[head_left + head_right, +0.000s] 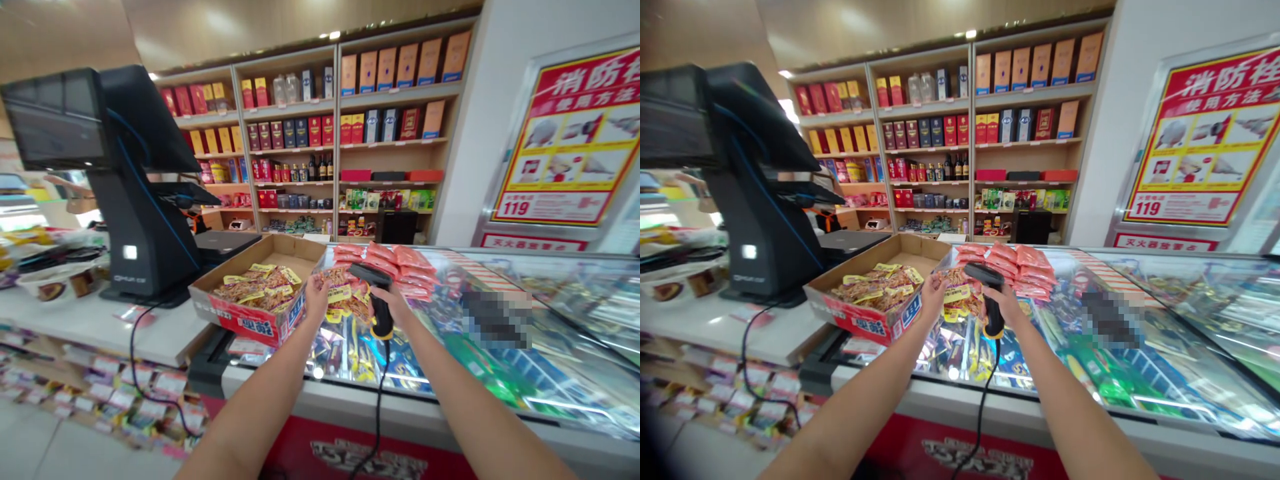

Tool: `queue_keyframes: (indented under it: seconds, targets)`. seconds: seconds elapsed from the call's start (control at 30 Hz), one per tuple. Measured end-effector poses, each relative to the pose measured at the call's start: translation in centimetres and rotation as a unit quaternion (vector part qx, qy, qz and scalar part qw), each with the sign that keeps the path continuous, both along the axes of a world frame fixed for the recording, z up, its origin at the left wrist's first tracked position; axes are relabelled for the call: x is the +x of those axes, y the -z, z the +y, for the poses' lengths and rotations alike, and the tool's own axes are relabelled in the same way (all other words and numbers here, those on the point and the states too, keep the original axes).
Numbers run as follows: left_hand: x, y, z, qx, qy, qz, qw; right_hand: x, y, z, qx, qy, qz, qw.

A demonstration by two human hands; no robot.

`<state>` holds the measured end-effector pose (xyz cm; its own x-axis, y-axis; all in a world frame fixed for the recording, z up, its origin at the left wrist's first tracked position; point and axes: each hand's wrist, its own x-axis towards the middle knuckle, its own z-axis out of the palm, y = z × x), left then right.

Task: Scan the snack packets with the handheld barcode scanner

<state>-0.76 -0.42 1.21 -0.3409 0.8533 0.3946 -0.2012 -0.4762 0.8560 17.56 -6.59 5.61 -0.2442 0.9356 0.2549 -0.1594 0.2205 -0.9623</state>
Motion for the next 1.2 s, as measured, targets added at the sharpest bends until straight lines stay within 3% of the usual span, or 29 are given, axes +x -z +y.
queue_keyframes:
  seconds: [0.27, 0.47, 0.6, 0.8, 0.97, 1.2]
  targets:
    - [-0.4, 1.7, 0.3, -0.008, -0.002, 0.098, 0.995, -0.3, 1.2, 0.2, -0.006, -0.080, -0.034, 0.996]
    - [-0.3, 1.0, -0.6, -0.043, -0.026, 0.177, 0.983, -0.4, 1.1, -0.1, 0.005, -0.077, -0.032, 0.997]
    - [-0.4, 0.3, -1.3, -0.053, -0.090, 0.221, 0.970, -0.5, 1.2, 0.1, 0.000, -0.082, -0.052, 0.995]
    - [-0.3, 1.1, -0.6, -0.038, -0.020, 0.157, 0.987, -0.4, 1.2, 0.1, 0.005, -0.084, -0.037, 0.996]
    - [-0.2, 1.6, 0.0, -0.040, -0.038, 0.140, 0.989, 0.1, 1.8, 0.7, 0.008, -0.062, -0.039, 0.997]
    - [-0.2, 0.6, -0.9, -0.050, -0.020, 0.095, 0.994, 2.2, 0.8, 0.3, -0.016, 0.037, 0.044, 0.998]
